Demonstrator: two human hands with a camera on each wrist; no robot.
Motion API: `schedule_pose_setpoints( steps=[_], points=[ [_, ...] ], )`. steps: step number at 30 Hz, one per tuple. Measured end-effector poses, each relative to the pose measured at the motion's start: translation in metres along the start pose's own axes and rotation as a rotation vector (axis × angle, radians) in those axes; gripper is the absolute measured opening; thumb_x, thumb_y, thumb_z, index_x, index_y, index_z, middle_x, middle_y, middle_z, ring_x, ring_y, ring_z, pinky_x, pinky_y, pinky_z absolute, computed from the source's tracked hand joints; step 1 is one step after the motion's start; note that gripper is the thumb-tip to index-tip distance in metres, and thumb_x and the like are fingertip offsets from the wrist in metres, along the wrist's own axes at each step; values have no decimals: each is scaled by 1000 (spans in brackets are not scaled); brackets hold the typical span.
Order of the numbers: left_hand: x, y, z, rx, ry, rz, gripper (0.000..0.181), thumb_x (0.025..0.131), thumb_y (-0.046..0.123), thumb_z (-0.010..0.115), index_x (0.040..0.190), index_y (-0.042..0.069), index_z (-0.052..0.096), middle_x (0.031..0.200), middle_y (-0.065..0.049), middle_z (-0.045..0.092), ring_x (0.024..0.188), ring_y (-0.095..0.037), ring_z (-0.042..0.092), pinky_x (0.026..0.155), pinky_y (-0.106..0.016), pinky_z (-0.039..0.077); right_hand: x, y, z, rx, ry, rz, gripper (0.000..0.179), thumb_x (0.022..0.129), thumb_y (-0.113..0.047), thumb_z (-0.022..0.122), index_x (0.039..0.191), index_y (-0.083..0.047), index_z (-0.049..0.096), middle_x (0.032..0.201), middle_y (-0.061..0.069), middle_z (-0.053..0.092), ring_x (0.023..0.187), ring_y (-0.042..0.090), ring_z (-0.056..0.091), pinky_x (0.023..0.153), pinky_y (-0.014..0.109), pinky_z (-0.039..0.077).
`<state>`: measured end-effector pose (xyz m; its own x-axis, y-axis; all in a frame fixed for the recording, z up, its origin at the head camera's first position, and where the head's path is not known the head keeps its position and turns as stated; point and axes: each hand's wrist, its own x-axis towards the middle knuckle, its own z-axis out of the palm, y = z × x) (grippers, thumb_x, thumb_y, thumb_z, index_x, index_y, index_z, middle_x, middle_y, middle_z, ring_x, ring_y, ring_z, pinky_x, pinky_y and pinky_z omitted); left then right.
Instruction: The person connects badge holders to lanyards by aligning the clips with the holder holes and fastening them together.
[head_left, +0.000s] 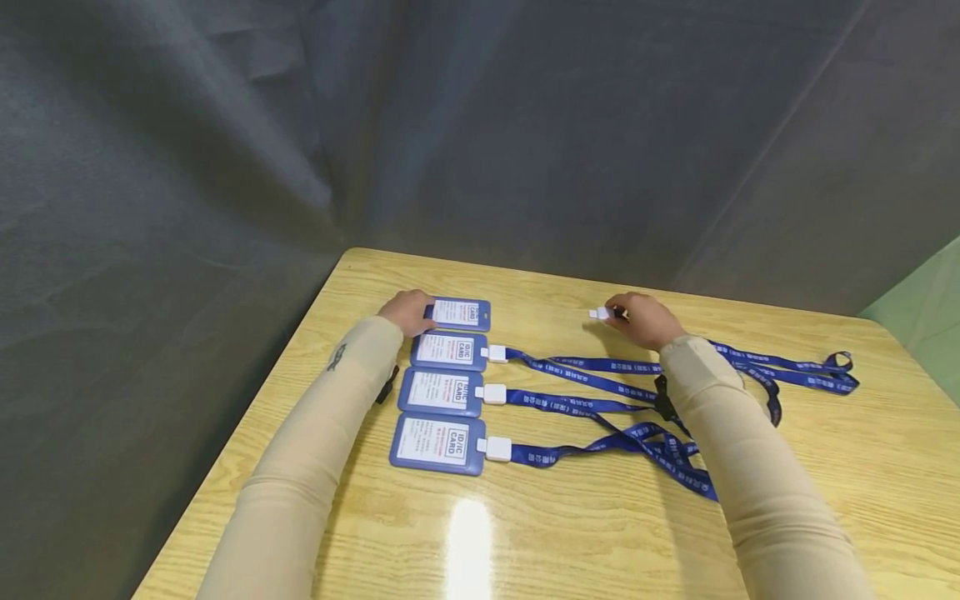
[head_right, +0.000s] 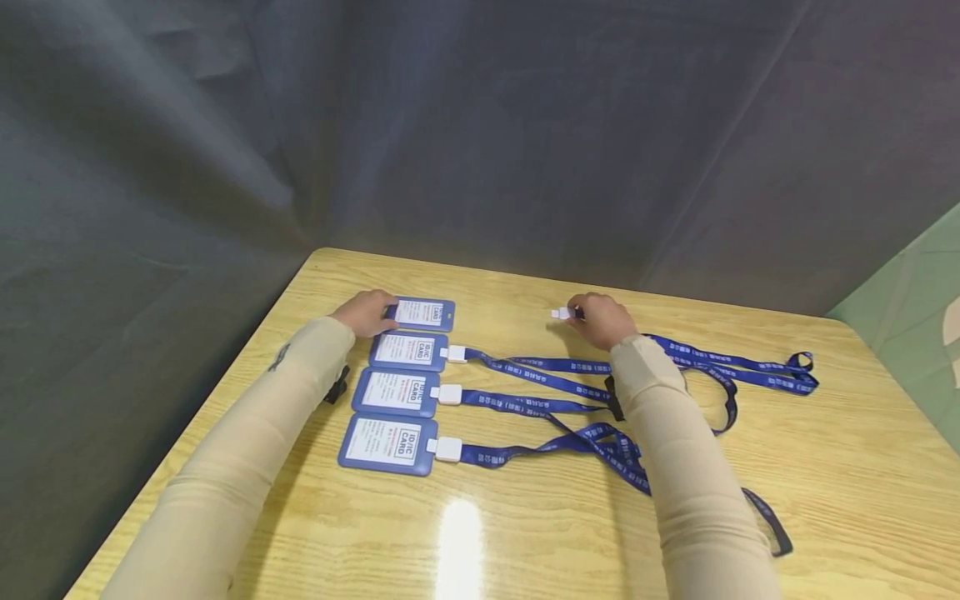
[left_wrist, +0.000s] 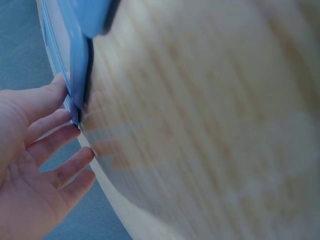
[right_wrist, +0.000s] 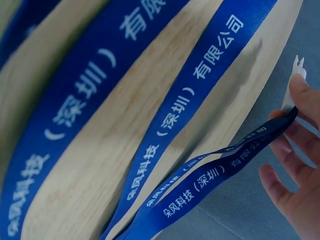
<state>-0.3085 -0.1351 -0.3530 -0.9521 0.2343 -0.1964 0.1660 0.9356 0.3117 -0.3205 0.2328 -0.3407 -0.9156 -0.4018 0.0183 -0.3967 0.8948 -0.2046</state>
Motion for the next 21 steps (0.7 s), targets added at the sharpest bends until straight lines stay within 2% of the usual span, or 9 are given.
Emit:
schedule_pose_setpoints(
  steps=[8,10,14,17,21],
  points=[
    [2,-1,2,-14,-14,-14,47,92,20,57,134,2,48,138,-16,50,129,-31,46,110,-41,35,4,-1,5,8,-10,2,28,90,-8,58,114,5,60,112,25,64,98,36,61,90,51,48],
    [3,-2,3,-13,2,-8,46,91,19,59,132,2,50,135,-16,53,126,-32,48,108,-42,38,5,-1,7,6,-8,-6,28,90,-8,58,114,5,61,111,25,64,97,36,61,90,51,48],
    [6,-2,6,-19,-8,-20,47,91,19,60,133,2,50,135,-16,52,126,-31,48,108,-41,38,6,-3,9,4,-9,-10,28,89,-7,59,114,5,61,111,25,64,96,35,61,90,51,48],
    [6,-2,7,-26,-26,-28,48,92,20,58,135,2,47,138,-16,50,129,-31,45,110,-41,35,7,-6,11,9,-19,2,28,89,-7,59,115,4,61,112,25,64,97,35,61,91,51,48],
    [4,-1,8,-21,-17,-22,49,92,21,58,135,2,47,138,-16,50,129,-31,46,110,-41,35,8,-9,12,17,-27,10,28,90,-8,59,115,4,60,112,25,63,96,35,60,92,51,47]
  ],
)
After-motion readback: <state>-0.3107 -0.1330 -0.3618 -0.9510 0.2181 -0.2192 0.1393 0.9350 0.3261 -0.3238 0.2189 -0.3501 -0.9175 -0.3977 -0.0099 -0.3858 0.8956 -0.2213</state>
